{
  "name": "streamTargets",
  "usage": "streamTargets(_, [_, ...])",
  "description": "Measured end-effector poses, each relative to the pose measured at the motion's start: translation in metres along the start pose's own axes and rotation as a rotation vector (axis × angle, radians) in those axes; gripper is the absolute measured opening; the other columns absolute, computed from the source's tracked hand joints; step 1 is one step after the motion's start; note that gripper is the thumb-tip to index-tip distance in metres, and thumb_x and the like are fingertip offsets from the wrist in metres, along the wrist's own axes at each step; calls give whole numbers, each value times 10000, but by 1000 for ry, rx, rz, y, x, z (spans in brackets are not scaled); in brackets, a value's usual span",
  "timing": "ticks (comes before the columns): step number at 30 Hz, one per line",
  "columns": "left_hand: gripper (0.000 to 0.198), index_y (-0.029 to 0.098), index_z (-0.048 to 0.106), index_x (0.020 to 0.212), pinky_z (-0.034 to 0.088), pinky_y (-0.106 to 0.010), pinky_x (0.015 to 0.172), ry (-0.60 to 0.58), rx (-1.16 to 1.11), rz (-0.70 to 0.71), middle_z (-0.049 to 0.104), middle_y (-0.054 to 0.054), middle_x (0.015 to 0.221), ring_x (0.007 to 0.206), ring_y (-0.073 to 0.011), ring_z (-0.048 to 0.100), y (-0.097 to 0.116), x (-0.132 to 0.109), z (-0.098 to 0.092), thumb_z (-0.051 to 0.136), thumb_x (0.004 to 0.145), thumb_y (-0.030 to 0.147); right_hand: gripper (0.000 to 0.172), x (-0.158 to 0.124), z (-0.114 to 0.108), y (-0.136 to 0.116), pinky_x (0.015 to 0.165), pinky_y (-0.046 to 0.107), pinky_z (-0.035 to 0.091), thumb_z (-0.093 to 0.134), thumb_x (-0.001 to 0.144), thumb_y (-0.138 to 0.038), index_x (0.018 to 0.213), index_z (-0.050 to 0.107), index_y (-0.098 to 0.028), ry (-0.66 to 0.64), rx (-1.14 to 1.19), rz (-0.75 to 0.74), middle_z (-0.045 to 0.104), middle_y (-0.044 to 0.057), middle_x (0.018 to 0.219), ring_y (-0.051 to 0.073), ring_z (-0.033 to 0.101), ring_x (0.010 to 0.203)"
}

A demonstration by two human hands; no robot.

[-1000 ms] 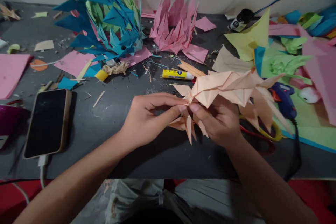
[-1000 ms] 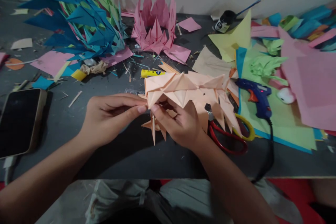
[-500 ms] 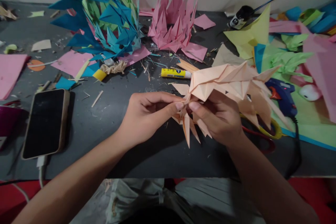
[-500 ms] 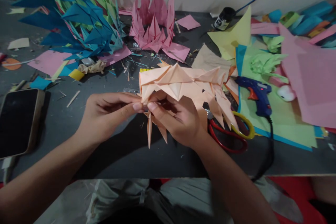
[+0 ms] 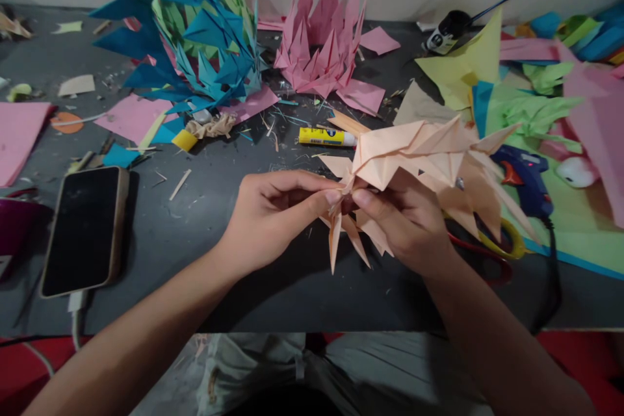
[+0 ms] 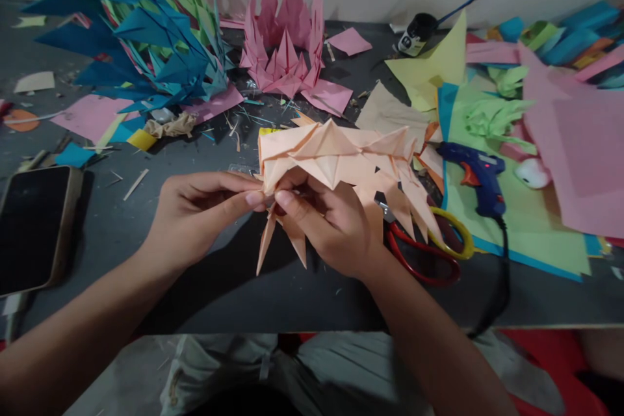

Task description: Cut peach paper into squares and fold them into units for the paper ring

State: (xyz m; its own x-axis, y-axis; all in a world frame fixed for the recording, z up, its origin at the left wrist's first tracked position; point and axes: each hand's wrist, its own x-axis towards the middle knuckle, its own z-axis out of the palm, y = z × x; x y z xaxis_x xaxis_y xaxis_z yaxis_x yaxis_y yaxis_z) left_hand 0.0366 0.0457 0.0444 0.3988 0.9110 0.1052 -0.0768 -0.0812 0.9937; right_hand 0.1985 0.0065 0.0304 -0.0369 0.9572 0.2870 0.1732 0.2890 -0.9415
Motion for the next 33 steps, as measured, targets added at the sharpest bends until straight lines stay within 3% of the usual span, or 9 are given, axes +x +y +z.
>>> streamTargets(7, [85, 162, 697, 795, 550, -227, 682, 3, 132, 88, 711, -49, 832, 742, -145, 661, -1, -2, -2, 668, 722, 196, 110, -2, 4, 2, 680, 253, 542, 559, 799, -186, 885, 596, -244, 80, -197, -86, 672, -14, 815, 137, 647, 749])
streamTargets(13, [102, 158, 673, 747, 549, -238, 639, -29, 157, 25, 704, -54, 815, 715, -157, 653, 1, -2, -2, 680, 705, 251, 192, -1, 3, 1, 674, 287, 556, 623, 730, -131, 862, 627, -270, 79, -376, -216, 694, -6, 812, 171, 656, 744])
streamTargets(19, [82, 157, 661, 710, 535, -223, 615, -2, 147, 4, 703, -42, 773, 675, -139, 643, 1, -1, -1, 627, 738, 225, 186, -5, 5, 7, 770, 340, 543, 627, 738, -154, 894, 640, -255, 107, -278, -132, 696, 11, 894, 188, 661, 790])
streamTargets(25, [67, 141, 661, 709, 517, -195, 578, -19, 190, 29, 705, -46, 784, 669, -132, 640, 3, -2, -1, 618, 733, 185, 226, -5, 9, 7, 708, 281, 550, 652, 714, -124, 883, 633, -272, 167, -201, -153, 696, -20, 819, 159, 659, 731])
streamTargets(33, [63, 131, 663, 674, 502, -179, 556, 3, 157, -10, 702, -41, 736, 641, -124, 635, 4, -1, 2, 616, 712, 151, 175, -5, 4, 7, 736, 311, 543, 581, 768, -146, 881, 627, -270, 85, -290, -155, 684, -12, 841, 161, 645, 748])
